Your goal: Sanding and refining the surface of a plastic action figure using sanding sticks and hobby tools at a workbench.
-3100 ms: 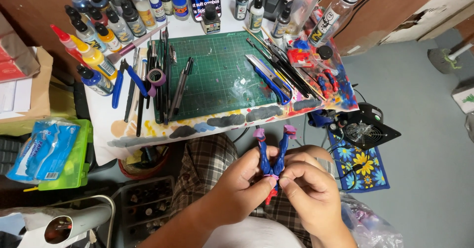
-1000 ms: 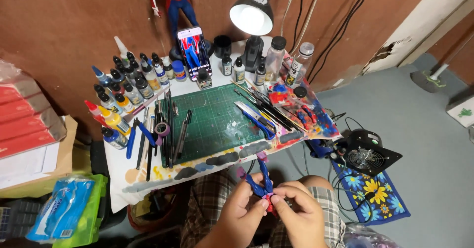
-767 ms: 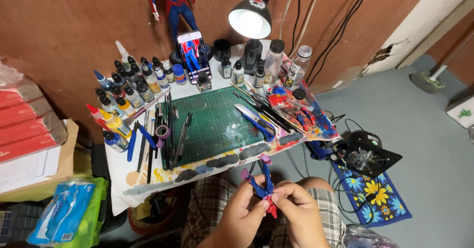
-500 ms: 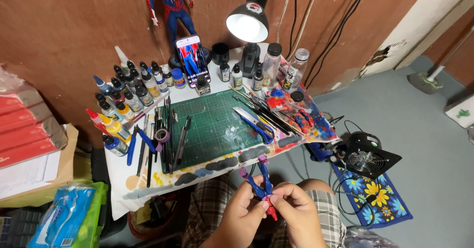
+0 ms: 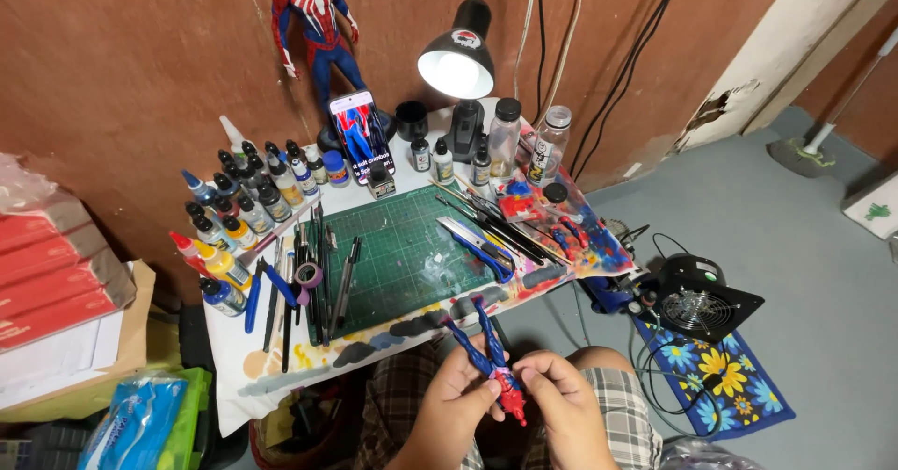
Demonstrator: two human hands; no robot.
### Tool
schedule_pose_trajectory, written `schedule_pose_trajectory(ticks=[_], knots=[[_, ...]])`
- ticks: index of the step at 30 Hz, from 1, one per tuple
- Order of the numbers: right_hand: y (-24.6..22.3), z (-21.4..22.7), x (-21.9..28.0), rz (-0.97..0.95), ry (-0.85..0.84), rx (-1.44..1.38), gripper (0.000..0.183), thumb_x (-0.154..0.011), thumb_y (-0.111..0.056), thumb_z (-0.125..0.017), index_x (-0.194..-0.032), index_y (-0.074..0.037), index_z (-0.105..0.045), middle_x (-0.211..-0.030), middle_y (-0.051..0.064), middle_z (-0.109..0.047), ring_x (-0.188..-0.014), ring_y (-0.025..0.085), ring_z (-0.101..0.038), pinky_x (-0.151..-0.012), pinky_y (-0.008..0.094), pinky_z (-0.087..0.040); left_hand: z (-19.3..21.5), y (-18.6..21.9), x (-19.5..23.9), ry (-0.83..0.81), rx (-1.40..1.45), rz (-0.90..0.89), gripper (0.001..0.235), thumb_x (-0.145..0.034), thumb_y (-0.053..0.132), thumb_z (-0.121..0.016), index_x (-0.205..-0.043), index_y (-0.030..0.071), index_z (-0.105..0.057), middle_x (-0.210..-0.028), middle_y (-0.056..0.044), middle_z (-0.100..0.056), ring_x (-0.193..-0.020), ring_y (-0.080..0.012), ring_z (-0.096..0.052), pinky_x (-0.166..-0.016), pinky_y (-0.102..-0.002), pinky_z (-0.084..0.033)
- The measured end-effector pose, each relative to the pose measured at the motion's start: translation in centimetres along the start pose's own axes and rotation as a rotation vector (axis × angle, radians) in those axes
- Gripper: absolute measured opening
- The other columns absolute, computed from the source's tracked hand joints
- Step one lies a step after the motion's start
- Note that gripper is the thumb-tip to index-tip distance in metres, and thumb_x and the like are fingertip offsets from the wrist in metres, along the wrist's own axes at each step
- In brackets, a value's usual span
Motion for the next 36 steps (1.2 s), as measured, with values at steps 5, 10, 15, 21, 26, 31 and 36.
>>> schedule_pose_trajectory(ticks=[5,10,15,21,26,31,36], knots=[[-0.2,0.3,-0.1,-0.075,0.053,0.039,0.016,-0.095,-0.003,-0.065,-0.101,0.005,-0.077,-0.088,0.017,-0.075,-0.083,0.023,-0.068,-0.078,0.034,-0.053,1.0,-1.1,-0.8,-0.009,0.165,0.001,0.052,-0.091,-0.008,-0.058,-0.142,0.003,-0.059,-0.104,-0.015,-0.07,-0.071,-0.0196,-0.06,-0.058,-0.03,-0.052],[1.0,0.8,-1.6,-0.007,-0.009,0.016,0.018,-0.093,-0.003,-0.066,-0.102,0.009,-0.077,-0.083,0.021,-0.077,-0.081,0.029,-0.073,-0.08,0.038,-0.059,1.7,0.7,-0.5,0.087,0.361,0.033,0.052,-0.09,-0.008,-0.056,-0.141,0.005,-0.06,-0.12,-0.016,-0.068,-0.075,-0.0238,-0.059,-0.06,-0.032,-0.045],[0.2,1.1,-2.2,-0.084,0.186,0.083,0.015,-0.093,0.002,-0.067,-0.1,0.012,-0.076,-0.082,0.027,-0.074,-0.079,0.035,-0.07,-0.08,0.042,-0.059,3.5,2.5,-0.2,0.154,0.501,0.066,0.048,-0.091,-0.003,-0.056,-0.138,0.005,-0.062,-0.118,-0.013,-0.063,-0.085,-0.0255,-0.055,-0.065,-0.034,-0.041],[-3.0,-1.6,-3.0,0.077,0.17,0.247,0.012,-0.091,0.001,-0.071,-0.101,0.005,-0.077,-0.096,0.013,-0.073,-0.088,0.021,-0.068,-0.085,0.031,-0.055,6.5,4.4,0.4,0.259,0.713,0.017,0.054,-0.096,-0.006,-0.049,-0.146,0.013,-0.058,-0.136,-0.019,-0.061,-0.113,-0.0352,-0.057,-0.093,-0.046,-0.044],[-6.1,-3.8,-5.9,0.581,0.031,0.632,0.014,-0.089,-0.013,-0.072,-0.1,-0.006,-0.076,-0.102,0.004,-0.074,-0.086,0.014,-0.067,-0.083,0.027,-0.053,9.4,5.1,0.5,0.263,0.748,-0.12,0.056,-0.091,-0.007,-0.053,-0.144,0.009,-0.058,-0.133,-0.02,-0.061,-0.113,-0.0361,-0.059,-0.089,-0.042,-0.047],[-7.5,-5.4,-6.8,0.587,-0.003,0.722,0.018,-0.09,-0.016,-0.07,-0.105,-0.009,-0.077,-0.099,0.001,-0.072,-0.08,0.014,-0.066,-0.081,0.029,-0.053,9.7,8.6,1.9,0.29,0.659,-0.157,0.057,-0.092,-0.011,-0.048,-0.147,0.004,-0.056,-0.132,-0.023,-0.059,-0.108,-0.0381,-0.058,-0.09,-0.047,-0.047],[-7.3,-5.7,-6.4,0.676,-0.018,0.702,0.015,-0.09,-0.012,-0.069,-0.103,-0.007,-0.075,-0.096,0.003,-0.071,-0.083,0.015,-0.066,-0.081,0.028,-0.053,8.4,13.3,1.4,0.273,-0.062,0.098,0.05,-0.093,-0.005,-0.058,-0.142,0.004,-0.061,-0.133,-0.013,-0.072,-0.118,-0.0242,-0.069,-0.106,-0.037,-0.058]])
Point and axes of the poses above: each hand's wrist, its own x-axis away from the middle knuckle, its own z-axis out of the back of the hand, y = z × x, the point moved 6 cm from there along -x, towards the middle knuckle
